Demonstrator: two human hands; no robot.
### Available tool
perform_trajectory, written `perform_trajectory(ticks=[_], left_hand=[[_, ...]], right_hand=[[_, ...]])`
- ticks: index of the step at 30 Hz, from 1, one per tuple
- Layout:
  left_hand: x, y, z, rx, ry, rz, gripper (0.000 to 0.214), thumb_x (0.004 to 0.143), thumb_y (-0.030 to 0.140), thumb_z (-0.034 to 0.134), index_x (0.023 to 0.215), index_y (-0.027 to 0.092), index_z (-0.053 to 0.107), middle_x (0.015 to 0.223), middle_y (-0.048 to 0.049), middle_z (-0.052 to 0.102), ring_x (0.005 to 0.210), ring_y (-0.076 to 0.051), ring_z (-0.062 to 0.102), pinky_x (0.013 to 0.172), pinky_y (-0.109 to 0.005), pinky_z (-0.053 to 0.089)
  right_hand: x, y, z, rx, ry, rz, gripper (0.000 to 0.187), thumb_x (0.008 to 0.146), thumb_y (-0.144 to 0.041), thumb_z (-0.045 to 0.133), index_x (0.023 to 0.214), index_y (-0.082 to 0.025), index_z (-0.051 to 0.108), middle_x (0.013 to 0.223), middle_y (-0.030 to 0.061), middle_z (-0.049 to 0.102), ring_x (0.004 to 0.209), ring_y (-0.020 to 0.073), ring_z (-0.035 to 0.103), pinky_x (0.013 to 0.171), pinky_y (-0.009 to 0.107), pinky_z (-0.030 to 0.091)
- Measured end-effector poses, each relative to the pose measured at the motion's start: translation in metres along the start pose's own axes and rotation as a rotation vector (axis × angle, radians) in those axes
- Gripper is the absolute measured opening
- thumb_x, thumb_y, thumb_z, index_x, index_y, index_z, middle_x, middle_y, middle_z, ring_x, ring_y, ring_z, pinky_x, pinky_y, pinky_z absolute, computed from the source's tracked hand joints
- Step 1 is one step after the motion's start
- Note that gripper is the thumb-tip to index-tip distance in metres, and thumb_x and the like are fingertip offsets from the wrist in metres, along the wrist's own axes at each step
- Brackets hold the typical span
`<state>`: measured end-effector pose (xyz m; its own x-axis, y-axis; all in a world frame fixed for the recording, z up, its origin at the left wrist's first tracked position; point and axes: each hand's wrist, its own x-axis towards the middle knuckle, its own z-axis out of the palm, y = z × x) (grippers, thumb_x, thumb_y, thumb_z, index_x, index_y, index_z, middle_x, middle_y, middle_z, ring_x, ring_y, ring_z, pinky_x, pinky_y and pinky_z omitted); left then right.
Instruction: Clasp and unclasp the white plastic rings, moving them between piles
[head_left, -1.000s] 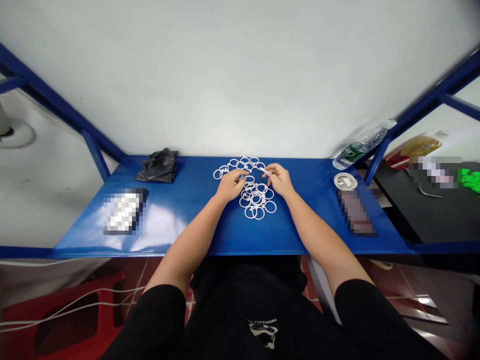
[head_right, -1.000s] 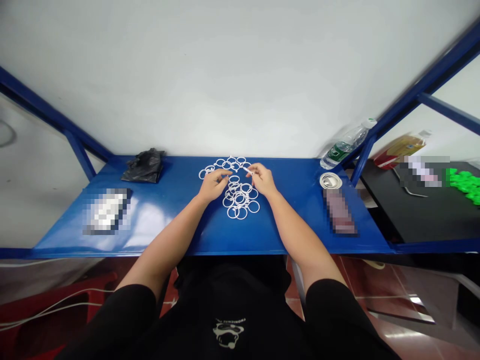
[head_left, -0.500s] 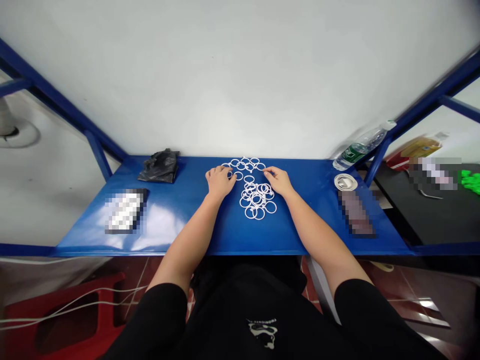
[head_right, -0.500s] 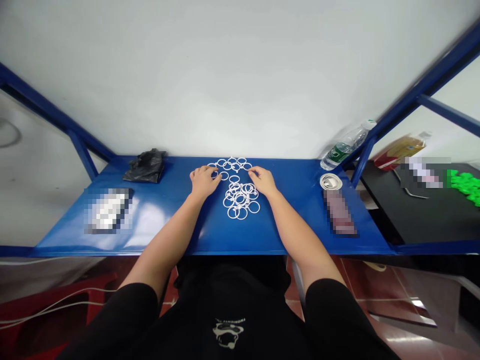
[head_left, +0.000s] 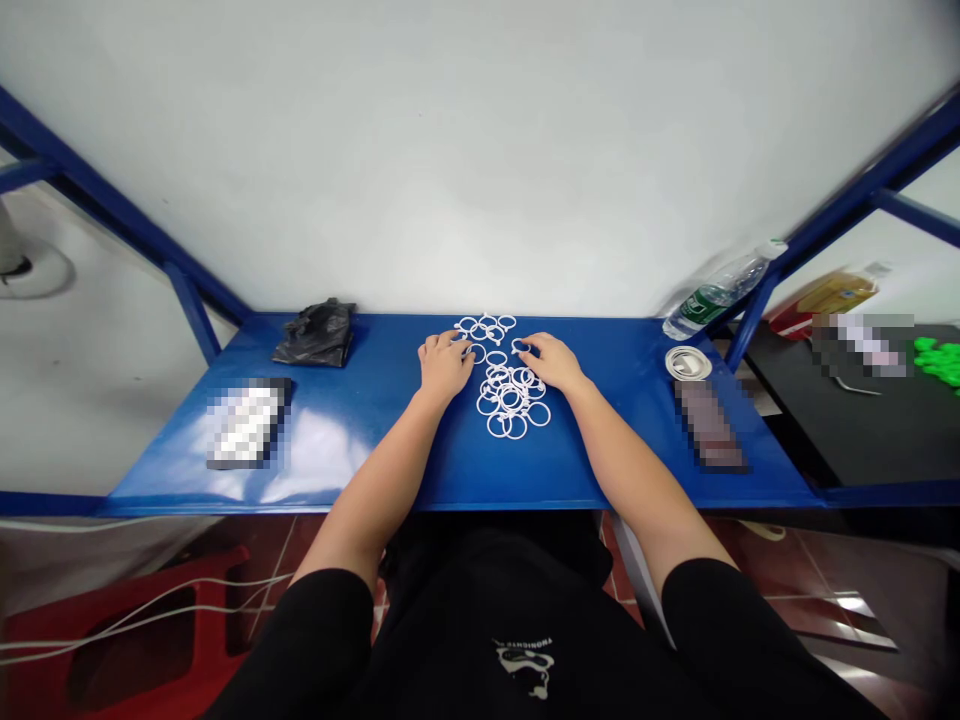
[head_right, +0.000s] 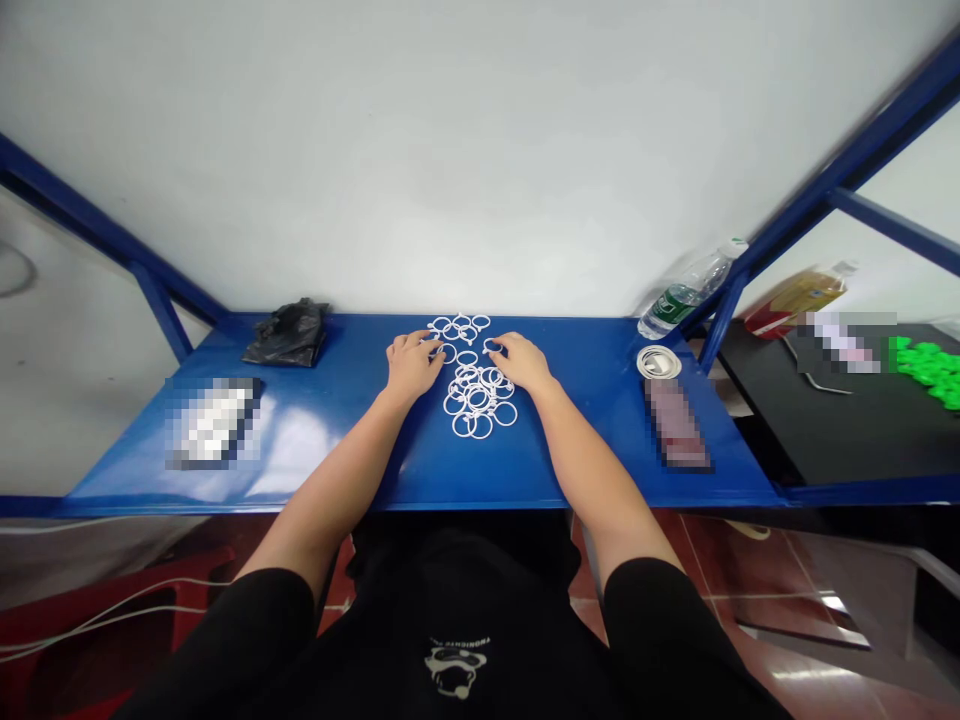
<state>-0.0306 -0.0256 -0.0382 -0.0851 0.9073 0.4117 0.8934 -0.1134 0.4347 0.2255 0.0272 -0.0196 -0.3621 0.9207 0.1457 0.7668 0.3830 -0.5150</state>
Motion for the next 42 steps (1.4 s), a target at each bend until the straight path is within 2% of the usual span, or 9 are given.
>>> perform_trajectory(ticks=[4, 9, 13, 16, 19, 23, 29, 35, 42], left_hand=[[0.003, 0.001, 0.000, -0.081, 0.075, 0.036, 0.007, 0.089, 0.024, 0.075, 0.094, 0.027, 0.080, 0.128, -0.0110, 0.074, 0.122, -0.038, 0.059, 0.103, -0.057, 0.042], [0.007, 0.005, -0.006, -0.188, 0.125, 0.102, 0.014, 0.099, 0.027, 0.065, 0.102, 0.025, 0.078, 0.111, -0.0084, 0.080, 0.107, -0.028, 0.068, 0.097, -0.045, 0.047], [0.005, 0.006, -0.007, -0.283, 0.083, 0.122, 0.014, 0.099, 0.028, 0.063, 0.102, 0.023, 0.076, 0.098, -0.0061, 0.080, 0.091, -0.024, 0.072, 0.089, -0.037, 0.051], [0.003, 0.007, -0.006, -0.401, 0.069, 0.082, 0.018, 0.102, 0.030, 0.056, 0.108, 0.024, 0.072, 0.092, -0.0037, 0.079, 0.081, -0.020, 0.072, 0.078, -0.032, 0.050], [0.001, 0.007, -0.006, -0.479, 0.077, 0.031, 0.020, 0.104, 0.032, 0.052, 0.113, 0.024, 0.068, 0.077, 0.0003, 0.072, 0.066, -0.017, 0.066, 0.067, -0.029, 0.046], [0.002, 0.008, -0.005, -0.516, 0.170, -0.032, 0.018, 0.099, 0.037, 0.060, 0.110, 0.023, 0.068, 0.061, 0.0058, 0.058, 0.057, -0.015, 0.058, 0.064, -0.027, 0.044], [0.006, 0.007, -0.007, -0.664, 0.308, -0.144, 0.026, 0.098, 0.045, 0.064, 0.098, 0.021, 0.074, 0.085, -0.0024, 0.075, 0.074, -0.015, 0.067, 0.072, -0.027, 0.053], [0.011, 0.001, -0.004, -0.787, 0.338, -0.258, 0.042, 0.102, 0.050, 0.058, 0.123, 0.017, 0.074, 0.104, -0.0085, 0.080, 0.063, -0.012, 0.065, 0.064, -0.027, 0.056], [0.009, 0.001, 0.001, -0.786, 0.316, -0.216, 0.044, 0.102, 0.049, 0.059, 0.133, 0.018, 0.064, 0.095, -0.0058, 0.079, 0.059, -0.011, 0.064, 0.060, -0.026, 0.055]], right_hand=[[0.001, 0.017, -0.004, -0.022, 0.098, 0.106, 0.023, 0.092, -0.039, 0.072, 0.106, -0.024, 0.081, 0.122, 0.0101, 0.074, 0.110, 0.0296, 0.069, 0.095, 0.042, 0.056], [-0.001, 0.026, -0.007, 0.007, 0.237, 0.177, 0.025, 0.090, -0.047, 0.070, 0.082, -0.024, 0.077, 0.097, 0.0071, 0.072, 0.088, 0.0249, 0.066, 0.085, 0.039, 0.056], [0.001, 0.022, -0.004, -0.076, 0.330, 0.087, 0.031, 0.098, -0.041, 0.059, 0.115, -0.022, 0.077, 0.125, 0.0136, 0.072, 0.113, 0.0313, 0.065, 0.101, 0.046, 0.052], [0.004, 0.022, 0.002, -0.194, 0.232, 0.038, 0.047, 0.100, -0.043, 0.058, 0.143, -0.023, 0.066, 0.159, 0.0141, 0.055, 0.145, 0.0411, 0.045, 0.119, 0.062, 0.036], [0.004, 0.026, 0.008, -0.239, 0.152, 0.061, 0.046, 0.101, -0.044, 0.057, 0.143, -0.027, 0.066, 0.162, 0.0112, 0.052, 0.150, 0.0438, 0.037, 0.122, 0.071, 0.023], [0.001, 0.029, 0.008, -0.256, 0.186, 0.058, 0.030, 0.101, -0.037, 0.057, 0.122, -0.027, 0.076, 0.134, 0.0134, 0.068, 0.128, 0.0366, 0.055, 0.119, 0.061, 0.034], [0.003, 0.029, 0.004, -0.221, 0.163, 0.047, 0.029, 0.102, -0.045, 0.057, 0.093, -0.022, 0.072, 0.114, 0.0160, 0.069, 0.112, 0.0346, 0.059, 0.100, 0.048, 0.047], [0.003, 0.027, 0.004, 0.206, 0.273, 0.020, 0.036, 0.106, -0.053, 0.043, 0.087, -0.025, 0.056, 0.081, 0.0037, 0.069, 0.081, 0.0231, 0.067, 0.082, 0.036, 0.051], [0.002, 0.024, 0.004, 0.626, 0.395, 0.192, 0.042, 0.088, -0.064, 0.068, 0.093, -0.027, 0.049, 0.063, -0.0089, 0.063, 0.045, 0.0134, 0.059, 0.049, 0.025, 0.045]])
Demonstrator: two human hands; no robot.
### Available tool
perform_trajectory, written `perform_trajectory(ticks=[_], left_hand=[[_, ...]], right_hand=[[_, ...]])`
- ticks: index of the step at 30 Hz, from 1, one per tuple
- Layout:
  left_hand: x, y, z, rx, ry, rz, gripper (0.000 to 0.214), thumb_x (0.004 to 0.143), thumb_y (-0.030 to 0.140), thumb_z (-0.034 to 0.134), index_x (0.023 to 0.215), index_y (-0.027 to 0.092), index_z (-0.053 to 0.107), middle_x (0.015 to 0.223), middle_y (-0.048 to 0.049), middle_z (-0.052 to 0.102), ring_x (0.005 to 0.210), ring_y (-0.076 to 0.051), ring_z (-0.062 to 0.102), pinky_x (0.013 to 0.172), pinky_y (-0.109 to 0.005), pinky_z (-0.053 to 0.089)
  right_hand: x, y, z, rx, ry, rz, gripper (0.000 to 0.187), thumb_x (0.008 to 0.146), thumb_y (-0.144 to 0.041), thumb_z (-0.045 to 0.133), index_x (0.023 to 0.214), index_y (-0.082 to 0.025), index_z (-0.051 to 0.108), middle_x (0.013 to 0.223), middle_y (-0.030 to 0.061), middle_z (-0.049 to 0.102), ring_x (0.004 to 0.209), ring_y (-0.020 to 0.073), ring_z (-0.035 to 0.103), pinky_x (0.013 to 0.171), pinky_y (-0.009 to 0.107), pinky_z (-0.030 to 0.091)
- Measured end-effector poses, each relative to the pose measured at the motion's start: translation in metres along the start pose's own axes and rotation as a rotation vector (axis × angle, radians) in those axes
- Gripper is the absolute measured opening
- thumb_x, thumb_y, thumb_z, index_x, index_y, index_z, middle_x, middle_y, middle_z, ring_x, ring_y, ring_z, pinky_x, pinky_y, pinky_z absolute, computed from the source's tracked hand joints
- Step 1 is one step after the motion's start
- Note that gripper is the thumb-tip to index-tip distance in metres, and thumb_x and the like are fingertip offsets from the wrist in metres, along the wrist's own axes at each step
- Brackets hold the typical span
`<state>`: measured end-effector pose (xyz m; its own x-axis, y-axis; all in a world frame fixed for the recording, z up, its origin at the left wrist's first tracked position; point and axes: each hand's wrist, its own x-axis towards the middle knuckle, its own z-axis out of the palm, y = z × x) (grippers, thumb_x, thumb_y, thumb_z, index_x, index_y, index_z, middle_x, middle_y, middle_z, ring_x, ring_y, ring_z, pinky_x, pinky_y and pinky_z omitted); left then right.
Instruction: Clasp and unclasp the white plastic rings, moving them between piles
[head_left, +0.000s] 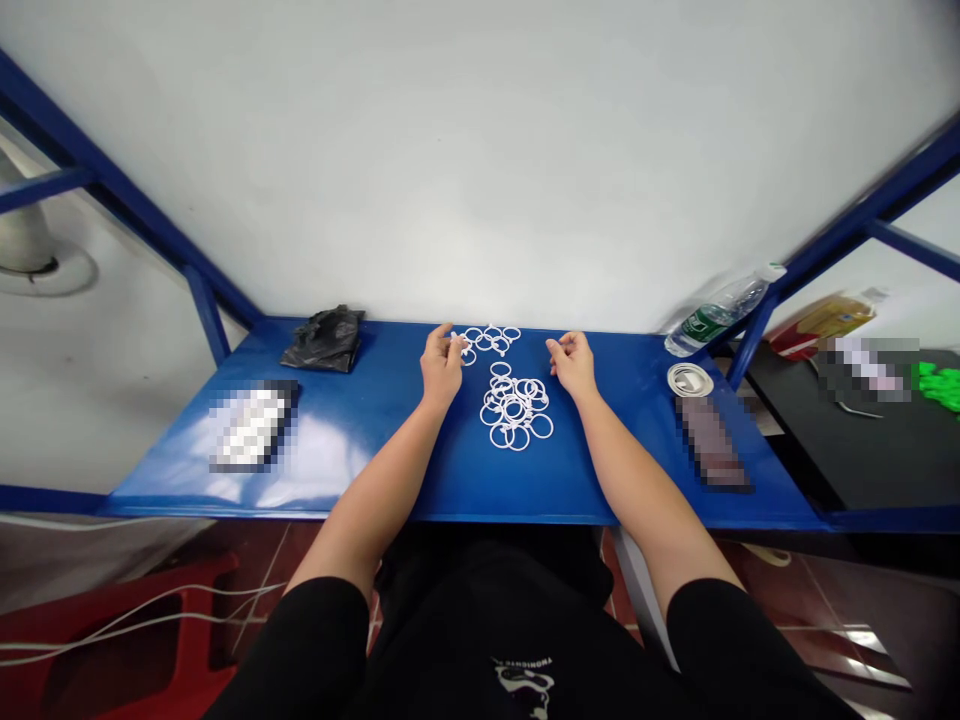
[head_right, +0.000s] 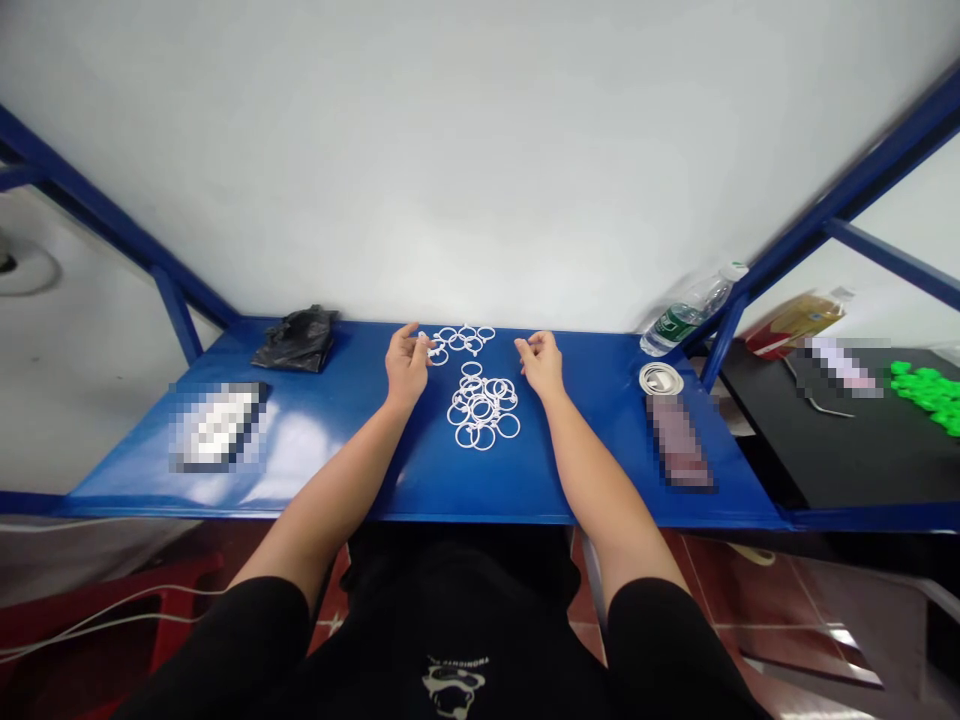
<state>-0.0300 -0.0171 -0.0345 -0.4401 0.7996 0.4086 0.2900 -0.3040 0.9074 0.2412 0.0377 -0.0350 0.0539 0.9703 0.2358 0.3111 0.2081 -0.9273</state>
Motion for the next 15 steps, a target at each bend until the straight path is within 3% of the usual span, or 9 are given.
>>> perform_trajectory(ticks=[2, 7, 11, 13, 15], left_hand=[[-0.0014, -0.0009, 0.0007, 0.018, -0.036, -0.001, 0.039, 0.101, 0.049, 0.061, 0.125, 0.019, 0.066, 0.089, -0.0045, 0.078, 0.060, -0.012, 0.065, 0.059, -0.025, 0.053], [-0.0038, 0.0003, 0.0014, 0.053, -0.077, 0.021, 0.033, 0.099, 0.049, 0.063, 0.110, 0.019, 0.075, 0.092, -0.0062, 0.079, 0.078, -0.017, 0.074, 0.071, -0.028, 0.058], [-0.0044, 0.0051, 0.0004, 0.075, -0.060, 0.030, 0.033, 0.100, 0.047, 0.062, 0.109, 0.019, 0.077, 0.088, -0.0051, 0.079, 0.079, -0.018, 0.074, 0.076, -0.030, 0.058], [-0.0043, 0.0068, -0.0002, 0.091, -0.059, 0.042, 0.033, 0.101, 0.047, 0.061, 0.108, 0.019, 0.078, 0.083, -0.0038, 0.077, 0.077, -0.018, 0.072, 0.076, -0.029, 0.057], [-0.0043, 0.0075, -0.0006, 0.095, -0.061, 0.049, 0.033, 0.101, 0.046, 0.060, 0.107, 0.019, 0.078, 0.081, -0.0031, 0.076, 0.074, -0.017, 0.071, 0.074, -0.029, 0.056]], right_hand=[[0.0007, 0.0004, 0.0009, 0.051, -0.010, 0.028, 0.046, 0.082, -0.062, 0.075, 0.095, -0.027, 0.048, 0.061, -0.0102, 0.063, 0.042, 0.0131, 0.059, 0.044, 0.023, 0.043], [0.0031, 0.0017, 0.0028, 0.100, -0.082, 0.042, 0.043, 0.081, -0.062, 0.074, 0.092, -0.025, 0.055, 0.064, -0.0061, 0.065, 0.044, 0.0136, 0.061, 0.042, 0.024, 0.043], [0.0062, 0.0048, 0.0054, 0.154, -0.069, -0.008, 0.044, 0.075, -0.053, 0.079, 0.102, -0.023, 0.062, 0.091, 0.0046, 0.077, 0.077, 0.0202, 0.078, 0.071, 0.032, 0.063], [0.0075, 0.0068, 0.0062, 0.182, -0.041, -0.025, 0.043, 0.075, -0.050, 0.080, 0.104, -0.021, 0.066, 0.105, 0.0094, 0.079, 0.094, 0.0230, 0.080, 0.086, 0.037, 0.064], [0.0080, 0.0085, 0.0061, 0.192, -0.042, -0.013, 0.042, 0.077, -0.052, 0.078, 0.102, -0.020, 0.070, 0.103, 0.0098, 0.080, 0.094, 0.0242, 0.080, 0.089, 0.039, 0.064]])
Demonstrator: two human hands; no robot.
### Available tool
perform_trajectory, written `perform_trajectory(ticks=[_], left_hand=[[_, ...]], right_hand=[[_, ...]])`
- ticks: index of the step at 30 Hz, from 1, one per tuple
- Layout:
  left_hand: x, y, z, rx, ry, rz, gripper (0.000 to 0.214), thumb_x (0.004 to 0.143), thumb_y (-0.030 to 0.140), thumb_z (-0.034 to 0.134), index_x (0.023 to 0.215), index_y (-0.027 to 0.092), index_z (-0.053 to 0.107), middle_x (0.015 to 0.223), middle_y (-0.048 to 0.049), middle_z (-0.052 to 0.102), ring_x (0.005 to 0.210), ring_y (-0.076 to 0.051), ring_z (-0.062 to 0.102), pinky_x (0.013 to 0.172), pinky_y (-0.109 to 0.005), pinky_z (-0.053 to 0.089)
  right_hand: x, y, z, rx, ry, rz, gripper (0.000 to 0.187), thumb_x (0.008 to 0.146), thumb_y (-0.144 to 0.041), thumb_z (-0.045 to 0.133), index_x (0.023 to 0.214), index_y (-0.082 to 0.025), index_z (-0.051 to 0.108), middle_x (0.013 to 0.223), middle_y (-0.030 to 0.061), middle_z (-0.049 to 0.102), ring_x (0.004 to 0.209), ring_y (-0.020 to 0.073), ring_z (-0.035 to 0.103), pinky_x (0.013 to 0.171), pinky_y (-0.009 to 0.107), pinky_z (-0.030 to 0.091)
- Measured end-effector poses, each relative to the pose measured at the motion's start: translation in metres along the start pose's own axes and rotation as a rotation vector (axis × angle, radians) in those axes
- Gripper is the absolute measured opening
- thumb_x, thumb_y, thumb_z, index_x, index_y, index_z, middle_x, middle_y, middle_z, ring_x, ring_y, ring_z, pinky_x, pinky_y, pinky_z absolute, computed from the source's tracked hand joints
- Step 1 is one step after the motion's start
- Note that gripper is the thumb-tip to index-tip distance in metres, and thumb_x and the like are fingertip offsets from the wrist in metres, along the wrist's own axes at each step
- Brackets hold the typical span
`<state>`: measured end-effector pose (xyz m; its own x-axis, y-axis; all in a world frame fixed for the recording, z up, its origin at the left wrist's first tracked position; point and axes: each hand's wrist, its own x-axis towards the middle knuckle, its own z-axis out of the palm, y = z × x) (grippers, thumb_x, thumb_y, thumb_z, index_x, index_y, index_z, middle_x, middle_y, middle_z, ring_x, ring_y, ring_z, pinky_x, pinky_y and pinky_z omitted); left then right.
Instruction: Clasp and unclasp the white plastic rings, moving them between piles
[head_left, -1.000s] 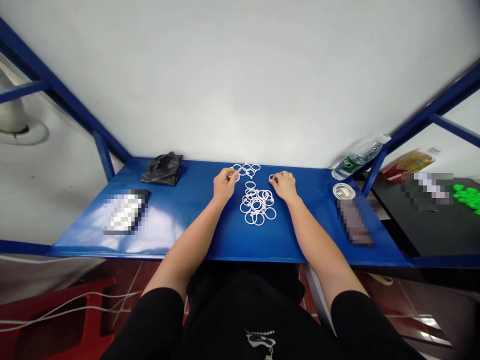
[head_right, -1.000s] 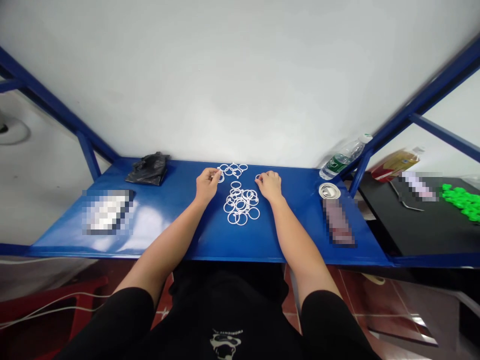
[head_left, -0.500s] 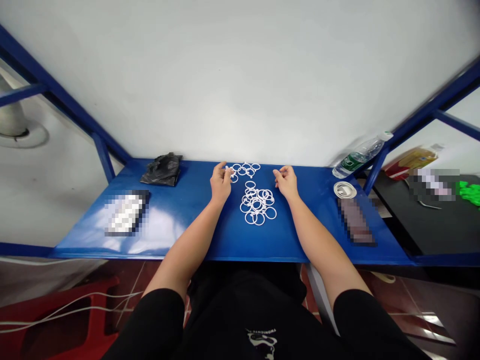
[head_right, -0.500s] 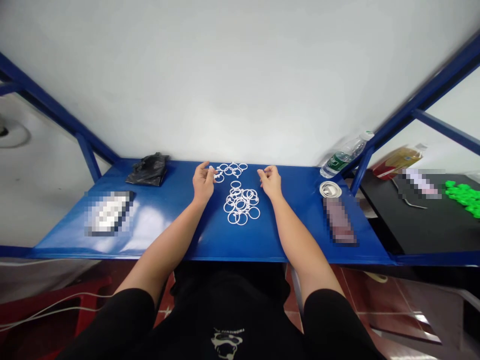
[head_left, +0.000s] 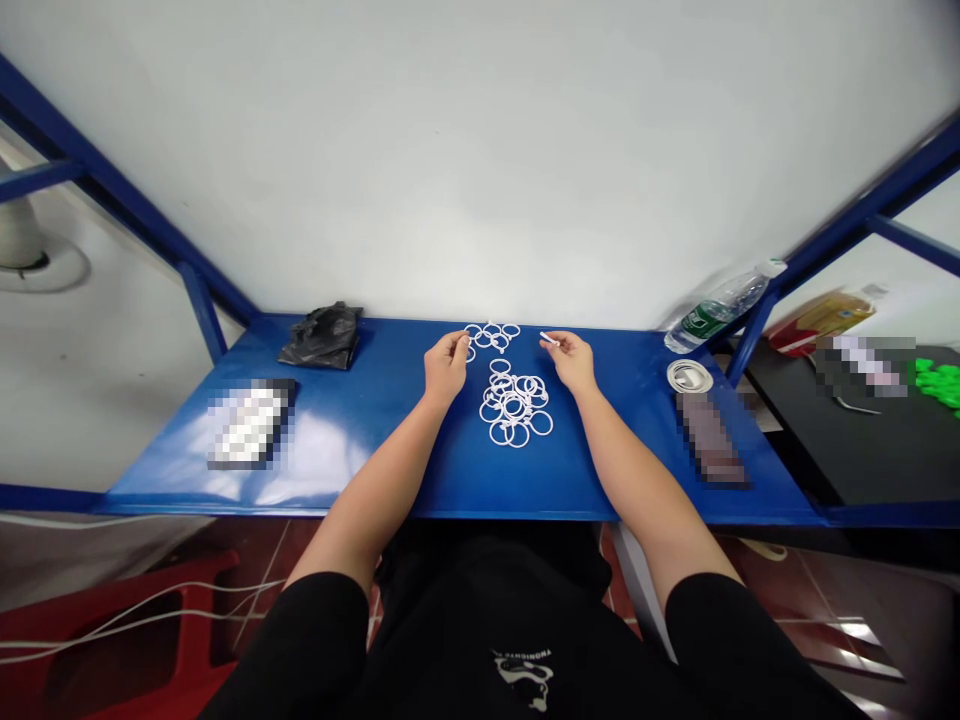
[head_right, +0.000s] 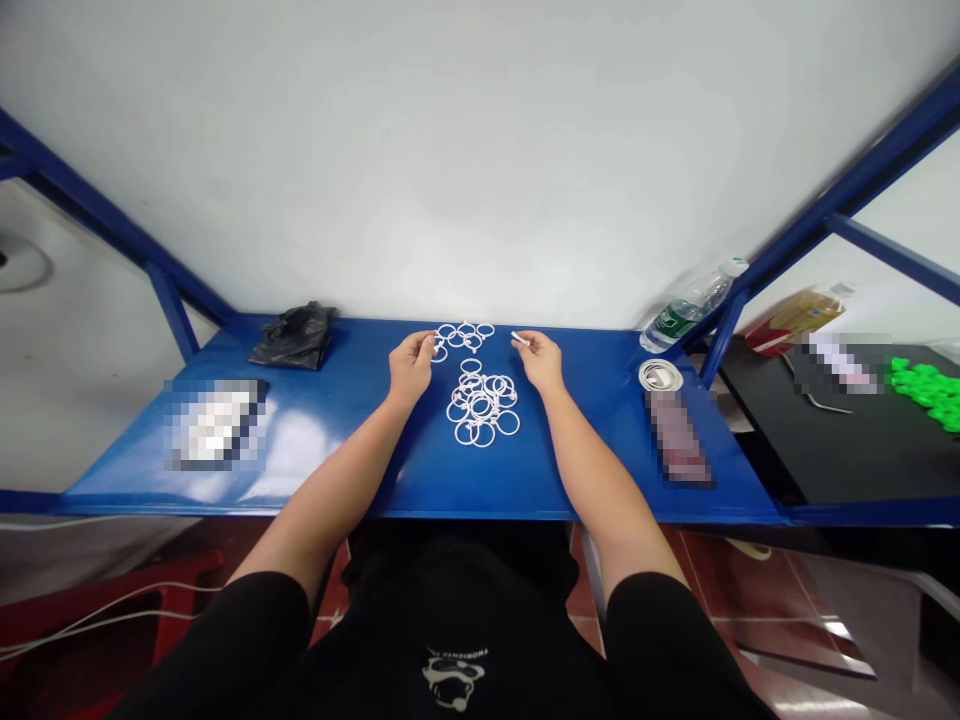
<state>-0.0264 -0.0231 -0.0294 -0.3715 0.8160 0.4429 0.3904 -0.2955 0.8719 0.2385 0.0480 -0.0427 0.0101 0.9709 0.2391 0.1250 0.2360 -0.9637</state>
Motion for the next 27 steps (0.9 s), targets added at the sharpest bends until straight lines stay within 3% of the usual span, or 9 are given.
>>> perform_trajectory(ticks=[4, 9, 11, 16, 21, 24, 27], left_hand=[[0.000, -0.001, 0.000, 0.010, -0.011, -0.001, 0.031, 0.101, 0.045, 0.060, 0.107, 0.020, 0.078, 0.078, -0.0022, 0.074, 0.072, -0.017, 0.070, 0.074, -0.029, 0.055], [-0.001, -0.002, 0.002, -0.011, -0.043, -0.016, 0.028, 0.099, 0.043, 0.061, 0.103, 0.020, 0.077, 0.076, -0.0017, 0.074, 0.072, -0.017, 0.070, 0.073, -0.028, 0.054], [-0.001, -0.002, 0.002, -0.017, -0.054, -0.014, 0.027, 0.098, 0.041, 0.062, 0.102, 0.020, 0.078, 0.076, -0.0012, 0.074, 0.071, -0.016, 0.070, 0.073, -0.028, 0.054], [-0.003, -0.001, 0.001, -0.007, -0.064, -0.004, 0.027, 0.097, 0.041, 0.062, 0.098, 0.020, 0.078, 0.076, -0.0006, 0.074, 0.072, -0.015, 0.070, 0.073, -0.026, 0.053], [-0.002, -0.003, 0.003, -0.019, -0.070, -0.008, 0.026, 0.097, 0.041, 0.063, 0.099, 0.020, 0.078, 0.078, -0.0010, 0.075, 0.072, -0.015, 0.070, 0.074, -0.027, 0.054], [-0.002, -0.005, 0.004, -0.013, -0.087, -0.006, 0.026, 0.097, 0.038, 0.062, 0.105, 0.019, 0.079, 0.082, -0.0023, 0.076, 0.073, -0.016, 0.070, 0.075, -0.027, 0.055], [-0.001, -0.004, 0.003, 0.047, -0.095, 0.053, 0.027, 0.098, 0.032, 0.060, 0.113, 0.020, 0.080, 0.092, -0.0038, 0.077, 0.073, -0.014, 0.067, 0.076, -0.027, 0.055]], right_hand=[[-0.001, 0.002, -0.001, -0.025, -0.064, 0.077, 0.046, 0.078, -0.059, 0.077, 0.102, -0.019, 0.073, 0.089, 0.0076, 0.079, 0.072, 0.0226, 0.078, 0.075, 0.038, 0.065], [0.000, 0.007, 0.001, -0.071, -0.048, -0.005, 0.041, 0.079, -0.045, 0.077, 0.110, -0.020, 0.066, 0.114, 0.0118, 0.078, 0.097, 0.0230, 0.080, 0.091, 0.039, 0.064], [0.000, 0.010, 0.002, -0.044, -0.048, -0.004, 0.038, 0.082, -0.044, 0.073, 0.110, -0.022, 0.061, 0.119, 0.0114, 0.077, 0.097, 0.0205, 0.079, 0.093, 0.039, 0.064], [0.000, 0.011, 0.001, 0.012, -0.081, 0.022, 0.037, 0.085, -0.052, 0.072, 0.105, -0.023, 0.061, 0.094, 0.0041, 0.079, 0.070, 0.0160, 0.075, 0.070, 0.030, 0.062], [-0.001, 0.005, -0.002, -0.068, -0.071, -0.006, 0.032, 0.082, -0.044, 0.071, 0.104, -0.021, 0.069, 0.087, 0.0014, 0.074, 0.046, 0.0099, 0.060, 0.046, 0.024, 0.048], [-0.001, 0.003, -0.003, -0.089, -0.062, 0.021, 0.034, 0.083, -0.038, 0.064, 0.110, -0.020, 0.073, 0.082, 0.0003, 0.071, 0.043, 0.0091, 0.052, 0.043, 0.024, 0.042], [0.001, 0.004, -0.004, -0.100, -0.094, 0.034, 0.034, 0.083, -0.035, 0.060, 0.107, -0.019, 0.077, 0.074, 0.0000, 0.070, 0.051, 0.0118, 0.056, 0.047, 0.023, 0.044]])
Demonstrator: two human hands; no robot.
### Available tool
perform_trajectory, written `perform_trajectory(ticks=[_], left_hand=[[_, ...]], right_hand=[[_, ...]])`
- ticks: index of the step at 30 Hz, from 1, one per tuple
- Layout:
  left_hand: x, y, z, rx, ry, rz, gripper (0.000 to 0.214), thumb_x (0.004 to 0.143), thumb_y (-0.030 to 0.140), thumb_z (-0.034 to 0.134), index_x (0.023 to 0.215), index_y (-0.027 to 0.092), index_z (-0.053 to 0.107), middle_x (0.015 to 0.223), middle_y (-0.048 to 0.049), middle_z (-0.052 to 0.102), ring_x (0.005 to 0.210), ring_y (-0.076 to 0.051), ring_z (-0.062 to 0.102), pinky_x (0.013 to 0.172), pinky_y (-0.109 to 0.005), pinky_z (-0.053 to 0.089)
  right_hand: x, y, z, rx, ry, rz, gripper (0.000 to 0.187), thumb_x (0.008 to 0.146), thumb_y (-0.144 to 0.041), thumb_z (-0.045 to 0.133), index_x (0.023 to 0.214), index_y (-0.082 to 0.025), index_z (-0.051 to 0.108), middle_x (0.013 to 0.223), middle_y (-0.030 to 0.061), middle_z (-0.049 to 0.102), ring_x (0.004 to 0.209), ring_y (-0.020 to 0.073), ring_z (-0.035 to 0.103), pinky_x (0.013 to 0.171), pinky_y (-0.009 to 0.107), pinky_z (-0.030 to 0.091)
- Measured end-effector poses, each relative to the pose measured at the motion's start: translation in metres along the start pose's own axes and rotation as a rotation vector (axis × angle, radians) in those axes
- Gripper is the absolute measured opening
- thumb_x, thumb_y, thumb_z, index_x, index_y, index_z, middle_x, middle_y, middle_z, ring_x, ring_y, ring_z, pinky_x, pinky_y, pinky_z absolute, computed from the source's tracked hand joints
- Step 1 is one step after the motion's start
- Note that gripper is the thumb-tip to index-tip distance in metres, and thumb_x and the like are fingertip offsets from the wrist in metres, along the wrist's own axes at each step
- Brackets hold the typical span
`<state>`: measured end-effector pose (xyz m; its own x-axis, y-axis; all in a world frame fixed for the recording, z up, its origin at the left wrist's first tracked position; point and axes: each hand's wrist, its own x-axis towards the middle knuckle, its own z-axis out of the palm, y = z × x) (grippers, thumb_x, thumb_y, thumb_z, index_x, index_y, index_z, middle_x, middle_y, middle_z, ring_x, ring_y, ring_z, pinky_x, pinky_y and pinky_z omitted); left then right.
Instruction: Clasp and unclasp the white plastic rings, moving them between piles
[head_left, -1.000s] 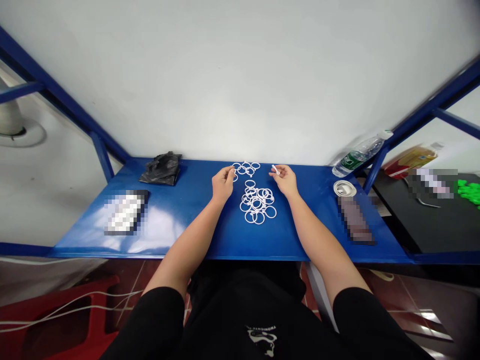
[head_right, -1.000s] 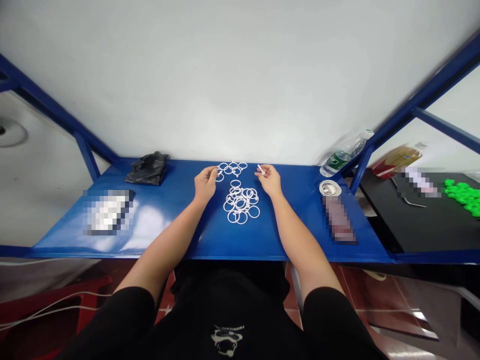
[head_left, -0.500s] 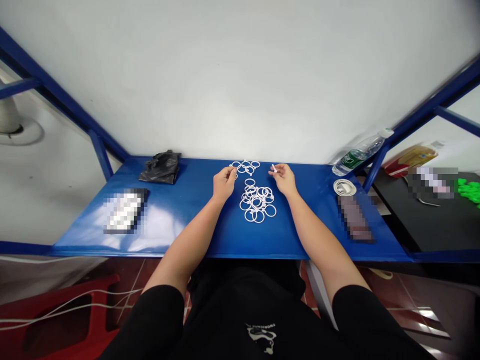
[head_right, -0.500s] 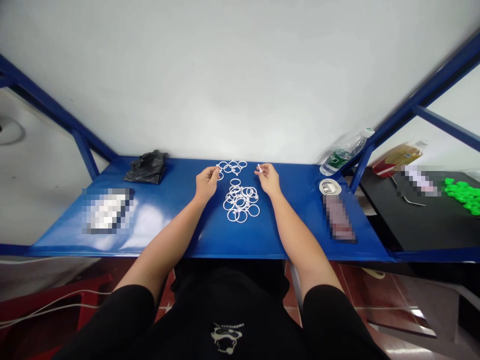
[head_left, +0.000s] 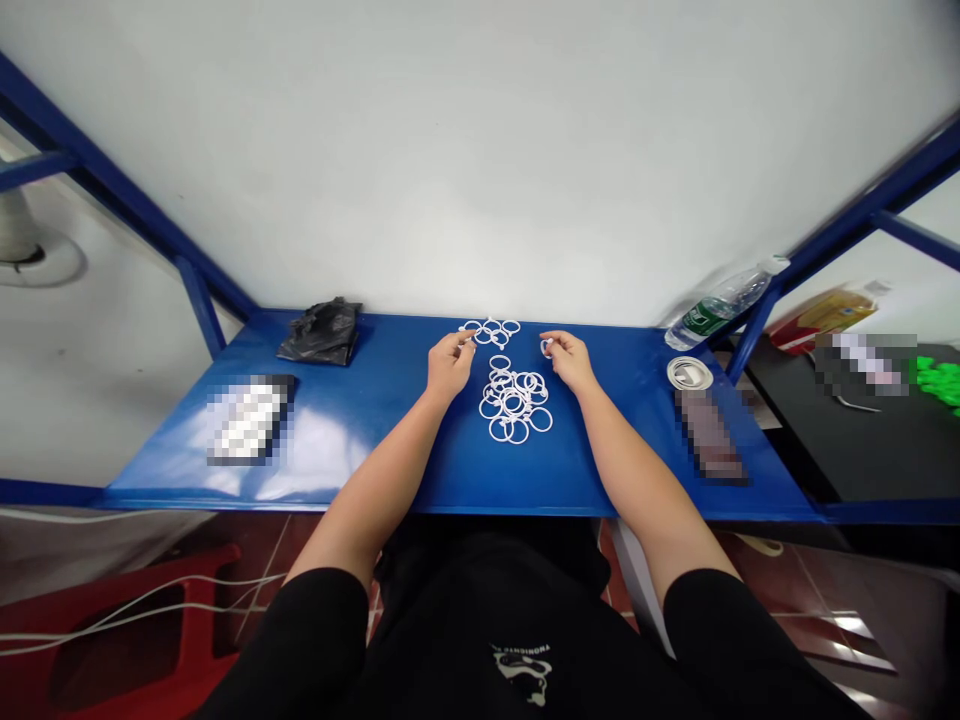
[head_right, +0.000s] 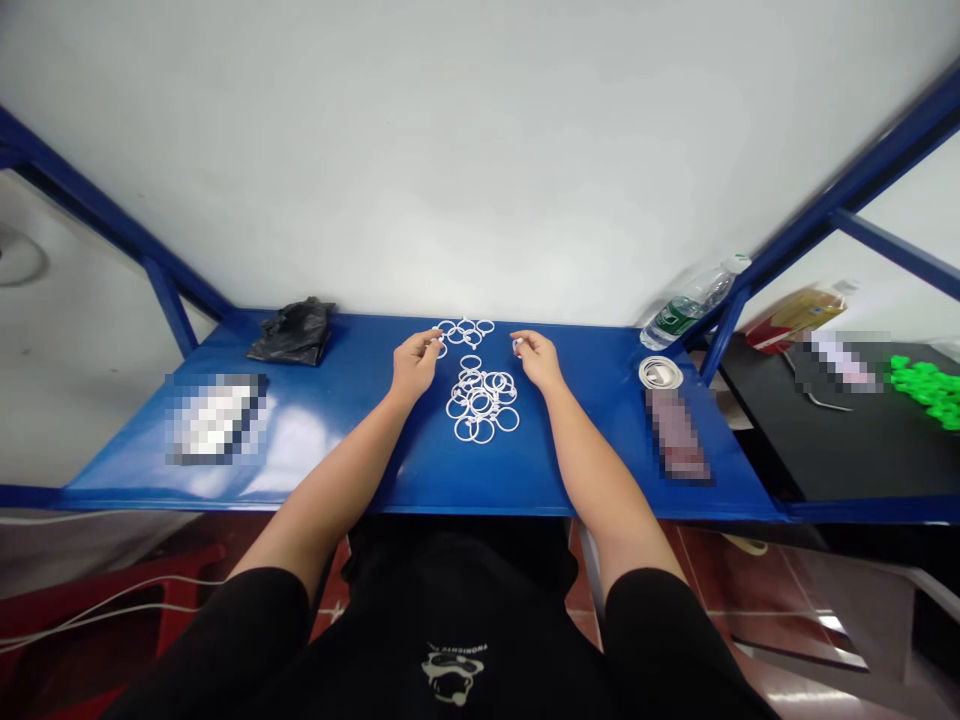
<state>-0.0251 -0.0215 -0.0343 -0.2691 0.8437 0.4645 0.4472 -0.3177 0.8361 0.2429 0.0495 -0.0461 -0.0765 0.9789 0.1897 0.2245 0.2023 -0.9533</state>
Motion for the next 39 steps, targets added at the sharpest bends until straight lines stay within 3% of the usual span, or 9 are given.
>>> perform_trajectory(ticks=[4, 12, 17, 28, 32, 35, 37, 39], left_hand=[[0.001, 0.004, -0.003, 0.070, 0.005, 0.074, 0.029, 0.098, 0.025, 0.057, 0.114, 0.022, 0.081, 0.094, -0.0034, 0.075, 0.076, -0.014, 0.065, 0.079, -0.027, 0.054], [0.000, 0.006, -0.004, 0.083, 0.016, 0.094, 0.028, 0.091, 0.016, 0.055, 0.100, 0.022, 0.082, 0.093, -0.0026, 0.075, 0.080, -0.015, 0.068, 0.081, -0.029, 0.054], [0.001, 0.006, -0.005, 0.084, 0.003, 0.099, 0.031, 0.087, 0.012, 0.051, 0.091, 0.022, 0.080, 0.092, -0.0029, 0.076, 0.089, -0.018, 0.071, 0.085, -0.030, 0.055], [0.001, 0.005, -0.005, 0.036, -0.037, 0.142, 0.030, 0.081, 0.009, 0.046, 0.071, 0.022, 0.071, 0.080, -0.0018, 0.073, 0.081, -0.018, 0.070, 0.081, -0.031, 0.055], [0.000, 0.003, -0.003, -0.004, -0.046, 0.072, 0.030, 0.081, 0.009, 0.048, 0.087, 0.022, 0.075, 0.085, -0.0006, 0.077, 0.076, -0.017, 0.070, 0.078, -0.030, 0.056], [-0.002, 0.000, 0.000, -0.025, -0.146, -0.031, 0.039, 0.083, 0.011, 0.049, 0.108, 0.021, 0.077, 0.086, 0.0000, 0.080, 0.060, -0.014, 0.067, 0.068, -0.029, 0.057], [-0.004, 0.000, 0.001, -0.006, -0.298, -0.031, 0.038, 0.084, 0.011, 0.048, 0.102, 0.021, 0.080, 0.083, -0.0004, 0.081, 0.062, -0.016, 0.071, 0.070, -0.031, 0.060], [-0.006, 0.001, 0.003, 0.022, -0.447, 0.049, 0.035, 0.083, 0.009, 0.048, 0.089, 0.022, 0.081, 0.089, -0.0015, 0.082, 0.080, -0.019, 0.078, 0.082, -0.034, 0.064]], right_hand=[[0.002, 0.003, 0.000, -0.008, -0.022, -0.012, 0.033, 0.083, -0.036, 0.059, 0.103, -0.019, 0.078, 0.074, 0.0016, 0.072, 0.064, 0.0153, 0.063, 0.056, 0.024, 0.050], [0.000, 0.000, 0.000, -0.049, -0.036, 0.004, 0.028, 0.077, -0.032, 0.056, 0.086, -0.019, 0.079, 0.075, 0.0036, 0.075, 0.065, 0.0165, 0.065, 0.059, 0.025, 0.052], [-0.002, -0.005, 0.001, -0.051, -0.045, 0.025, 0.027, 0.073, -0.031, 0.056, 0.080, -0.018, 0.078, 0.076, 0.0045, 0.076, 0.058, 0.0149, 0.061, 0.054, 0.025, 0.048], [-0.004, -0.010, 0.001, -0.042, -0.034, 0.045, 0.025, 0.073, -0.032, 0.057, 0.077, -0.018, 0.077, 0.071, 0.0031, 0.074, 0.045, 0.0109, 0.052, 0.049, 0.025, 0.044], [-0.003, -0.008, 0.002, -0.025, -0.028, 0.051, 0.030, 0.073, -0.033, 0.058, 0.086, -0.017, 0.080, 0.077, 0.0038, 0.077, 0.046, 0.0103, 0.052, 0.049, 0.025, 0.045], [-0.003, -0.007, 0.002, -0.020, -0.036, 0.057, 0.035, 0.073, -0.034, 0.057, 0.091, -0.017, 0.081, 0.081, 0.0045, 0.078, 0.046, 0.0100, 0.053, 0.050, 0.025, 0.046], [-0.002, -0.007, 0.002, -0.020, -0.042, 0.051, 0.036, 0.075, -0.035, 0.057, 0.094, -0.017, 0.082, 0.083, 0.0049, 0.079, 0.046, 0.0097, 0.054, 0.050, 0.025, 0.047], [-0.003, -0.007, 0.002, -0.029, -0.049, 0.044, 0.035, 0.076, -0.035, 0.058, 0.095, -0.017, 0.082, 0.085, 0.0052, 0.080, 0.046, 0.0097, 0.054, 0.051, 0.025, 0.047]])
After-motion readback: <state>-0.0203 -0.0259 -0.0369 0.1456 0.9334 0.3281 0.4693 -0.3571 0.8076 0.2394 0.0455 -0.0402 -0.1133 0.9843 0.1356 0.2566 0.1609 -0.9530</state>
